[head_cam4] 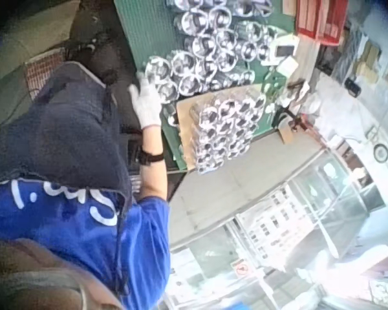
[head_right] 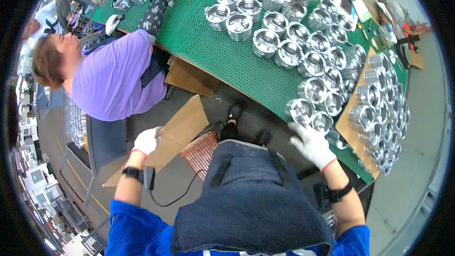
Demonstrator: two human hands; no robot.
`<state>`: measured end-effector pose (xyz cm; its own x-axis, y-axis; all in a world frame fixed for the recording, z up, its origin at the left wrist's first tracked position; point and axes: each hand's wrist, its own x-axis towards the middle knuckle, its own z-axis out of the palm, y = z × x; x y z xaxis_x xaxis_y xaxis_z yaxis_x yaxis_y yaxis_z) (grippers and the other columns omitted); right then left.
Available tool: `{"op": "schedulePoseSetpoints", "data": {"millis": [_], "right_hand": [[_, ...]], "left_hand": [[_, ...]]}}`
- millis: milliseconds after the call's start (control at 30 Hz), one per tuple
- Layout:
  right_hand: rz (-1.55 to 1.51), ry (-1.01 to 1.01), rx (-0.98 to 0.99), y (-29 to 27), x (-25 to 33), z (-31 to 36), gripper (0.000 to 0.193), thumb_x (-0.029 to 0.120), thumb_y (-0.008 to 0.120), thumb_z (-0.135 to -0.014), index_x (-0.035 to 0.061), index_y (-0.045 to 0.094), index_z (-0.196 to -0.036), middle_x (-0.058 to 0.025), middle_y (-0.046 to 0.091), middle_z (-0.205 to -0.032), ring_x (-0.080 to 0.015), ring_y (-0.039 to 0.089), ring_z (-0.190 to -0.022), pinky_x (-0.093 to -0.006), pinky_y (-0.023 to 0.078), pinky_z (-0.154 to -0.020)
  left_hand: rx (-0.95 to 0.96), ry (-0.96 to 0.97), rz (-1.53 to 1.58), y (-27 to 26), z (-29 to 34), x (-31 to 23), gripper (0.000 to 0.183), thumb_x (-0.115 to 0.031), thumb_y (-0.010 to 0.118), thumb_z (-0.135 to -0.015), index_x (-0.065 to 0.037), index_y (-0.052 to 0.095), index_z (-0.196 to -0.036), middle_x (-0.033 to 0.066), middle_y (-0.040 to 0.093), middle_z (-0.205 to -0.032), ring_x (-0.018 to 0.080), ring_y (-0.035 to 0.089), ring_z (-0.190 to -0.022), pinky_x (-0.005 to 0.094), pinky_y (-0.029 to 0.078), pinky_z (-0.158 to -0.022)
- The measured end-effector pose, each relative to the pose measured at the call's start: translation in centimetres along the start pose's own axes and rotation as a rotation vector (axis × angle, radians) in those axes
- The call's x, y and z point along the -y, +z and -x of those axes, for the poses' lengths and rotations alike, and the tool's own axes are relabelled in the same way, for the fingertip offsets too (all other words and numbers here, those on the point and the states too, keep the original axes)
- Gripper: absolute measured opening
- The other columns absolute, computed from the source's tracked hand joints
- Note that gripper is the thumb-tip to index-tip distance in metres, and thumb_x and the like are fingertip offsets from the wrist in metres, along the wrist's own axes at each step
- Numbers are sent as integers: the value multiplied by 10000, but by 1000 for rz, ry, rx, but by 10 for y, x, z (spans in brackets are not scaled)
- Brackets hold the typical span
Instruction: Inspecting and filing metal pistons at a workstation.
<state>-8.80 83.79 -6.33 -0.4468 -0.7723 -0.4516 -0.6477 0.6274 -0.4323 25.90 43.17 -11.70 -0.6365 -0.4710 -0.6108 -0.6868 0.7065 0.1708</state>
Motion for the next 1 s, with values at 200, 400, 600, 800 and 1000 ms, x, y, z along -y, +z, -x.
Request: {"op": "schedulePoseSetpoints", "data": {"millis": [200, 400, 600, 800, 1000], "right_hand": [[-140, 255, 172, 7, 15, 3, 448, 205, 665, -855, 111, 549, -1277, -167, 612, -1167, -355, 603, -1065, -406, 498, -904], [-243, 488, 226, 28, 29, -1, 436, 171, 673, -846, 94, 566, -1262, -163, 628, -1149, -349, 607, -1064, -396, 502, -907], [-351, 583, 177, 46, 42, 12, 423, 280, 621, -885, 179, 543, -1288, -143, 609, -1163, -357, 618, -1022, -428, 512, -871], [-524, 855, 28, 78, 58, 96, 416, 348, 567, -918, 205, 527, -1307, -134, 614, -1137, -358, 620, -1021, -437, 509, -870], [-650, 965, -303, 141, 73, 194, 401, 356, 555, -914, 190, 557, -1279, -141, 622, -1099, -351, 625, -995, -437, 512, -861]], "left_hand": [[157, -171, 75, 58, -170, 13, 443, -179, 484, -864, -74, 565, -1286, 231, 604, -1215, 389, 568, -1143, 437, 459, -968], [66, -174, 89, 61, -305, 6, 348, -185, 475, -878, -20, 628, -1144, 251, 616, -1175, 415, 589, -1094, 468, 478, -934], [-159, 421, -822, 45, -383, 37, 182, -185, 568, -789, -111, 732, -816, 129, 707, -852, 270, 668, -836, 411, 486, -717], [177, 217, 191, 32, -332, -47, 306, -257, 532, -938, 11, 589, -1075, 164, 654, -1044, 284, 592, -978, 393, 445, -907], [514, 221, 61, 29, -254, -82, 372, -164, 620, -916, 6, 561, -1242, 146, 654, -1144, 242, 615, -1018, 351, 474, -906]]}}
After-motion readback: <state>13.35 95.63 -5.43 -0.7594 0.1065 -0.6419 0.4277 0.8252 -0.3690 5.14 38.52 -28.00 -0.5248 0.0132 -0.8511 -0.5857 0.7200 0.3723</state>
